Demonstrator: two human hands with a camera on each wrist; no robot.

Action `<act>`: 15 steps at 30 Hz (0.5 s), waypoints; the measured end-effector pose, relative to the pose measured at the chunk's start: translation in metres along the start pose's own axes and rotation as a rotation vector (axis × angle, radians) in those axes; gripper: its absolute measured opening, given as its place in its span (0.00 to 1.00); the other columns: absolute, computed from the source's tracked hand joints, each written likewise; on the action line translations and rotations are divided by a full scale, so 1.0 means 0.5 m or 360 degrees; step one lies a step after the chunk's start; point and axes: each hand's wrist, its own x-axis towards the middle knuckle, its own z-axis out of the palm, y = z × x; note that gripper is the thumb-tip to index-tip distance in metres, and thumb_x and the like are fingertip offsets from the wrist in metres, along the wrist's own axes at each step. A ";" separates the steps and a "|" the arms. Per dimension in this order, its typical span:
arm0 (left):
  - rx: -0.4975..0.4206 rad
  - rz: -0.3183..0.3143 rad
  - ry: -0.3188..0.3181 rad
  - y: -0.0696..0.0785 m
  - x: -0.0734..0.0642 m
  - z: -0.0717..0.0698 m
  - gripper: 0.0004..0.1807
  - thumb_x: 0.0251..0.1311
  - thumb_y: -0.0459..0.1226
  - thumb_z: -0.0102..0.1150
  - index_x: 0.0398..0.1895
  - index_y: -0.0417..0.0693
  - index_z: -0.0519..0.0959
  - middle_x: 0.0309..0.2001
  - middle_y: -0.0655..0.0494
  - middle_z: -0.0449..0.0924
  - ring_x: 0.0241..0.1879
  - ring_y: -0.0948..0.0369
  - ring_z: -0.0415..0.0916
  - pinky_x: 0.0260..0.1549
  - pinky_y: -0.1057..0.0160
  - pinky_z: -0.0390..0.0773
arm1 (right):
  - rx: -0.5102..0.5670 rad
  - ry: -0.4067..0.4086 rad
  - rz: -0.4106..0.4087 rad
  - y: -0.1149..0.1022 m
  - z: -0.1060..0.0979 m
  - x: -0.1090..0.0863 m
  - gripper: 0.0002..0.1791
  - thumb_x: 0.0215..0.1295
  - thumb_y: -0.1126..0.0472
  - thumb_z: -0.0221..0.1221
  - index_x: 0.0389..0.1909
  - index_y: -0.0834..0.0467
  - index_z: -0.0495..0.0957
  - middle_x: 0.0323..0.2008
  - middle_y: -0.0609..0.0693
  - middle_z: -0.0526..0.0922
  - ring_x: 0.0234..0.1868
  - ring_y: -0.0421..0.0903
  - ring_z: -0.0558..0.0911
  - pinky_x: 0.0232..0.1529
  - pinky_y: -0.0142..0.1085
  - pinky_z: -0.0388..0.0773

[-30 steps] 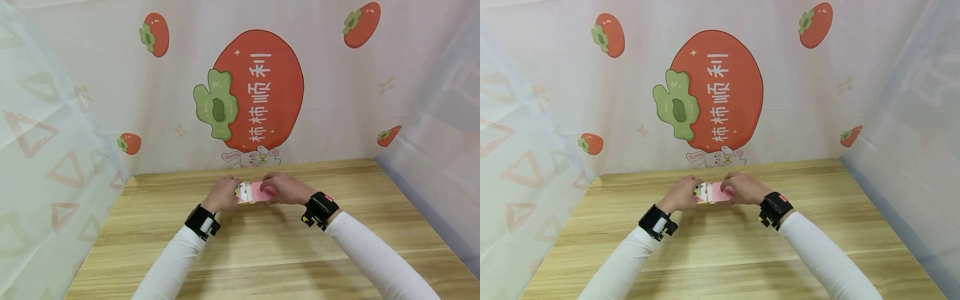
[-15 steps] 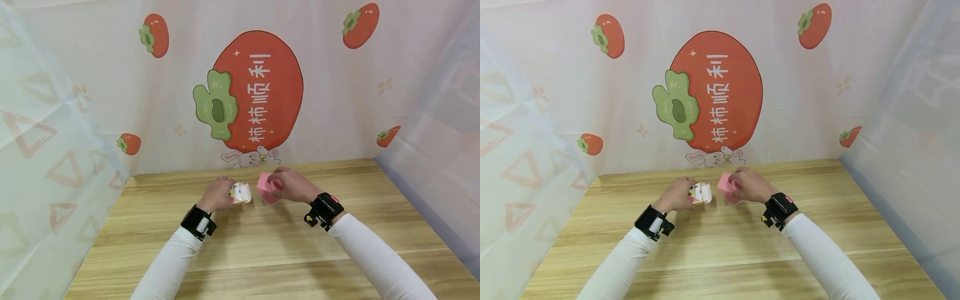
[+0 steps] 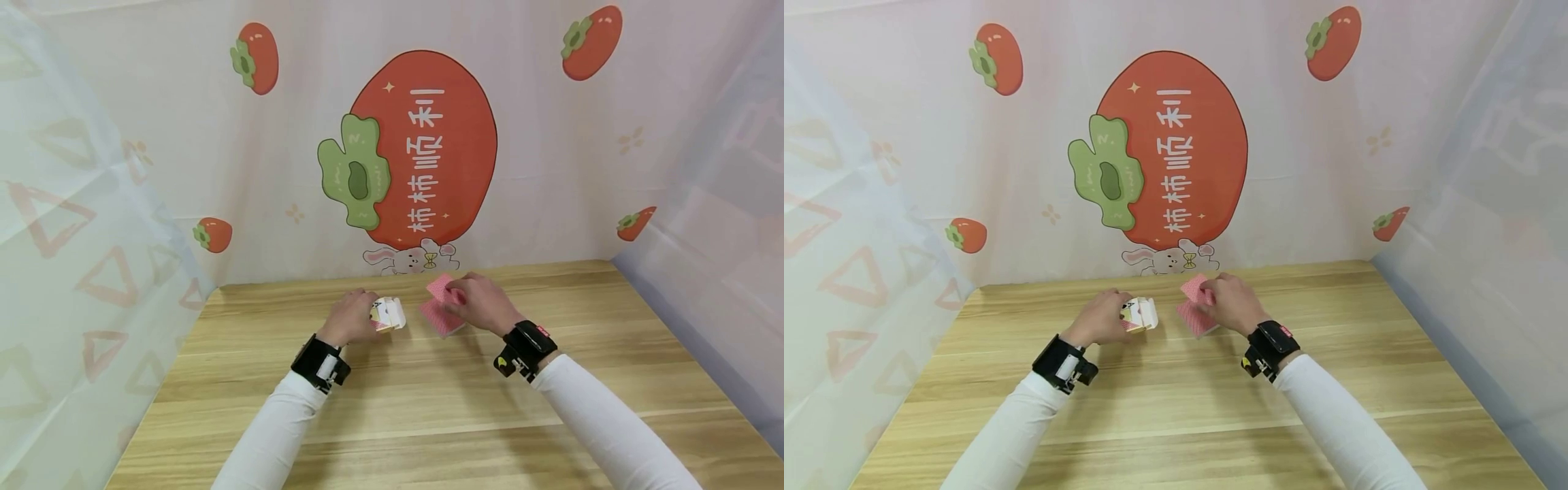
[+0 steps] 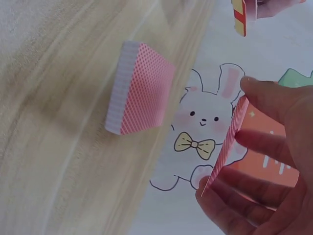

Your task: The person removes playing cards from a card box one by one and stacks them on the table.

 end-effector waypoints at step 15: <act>-0.0189 -0.0076 0.0112 -0.006 -0.002 0.004 0.38 0.29 0.43 0.73 0.52 0.45 0.73 0.40 0.52 0.70 0.38 0.56 0.66 0.32 0.59 0.68 | -0.0018 0.0024 0.0208 0.000 0.052 -0.010 0.16 0.52 0.47 0.63 0.34 0.55 0.80 0.25 0.47 0.72 0.28 0.45 0.69 0.27 0.36 0.66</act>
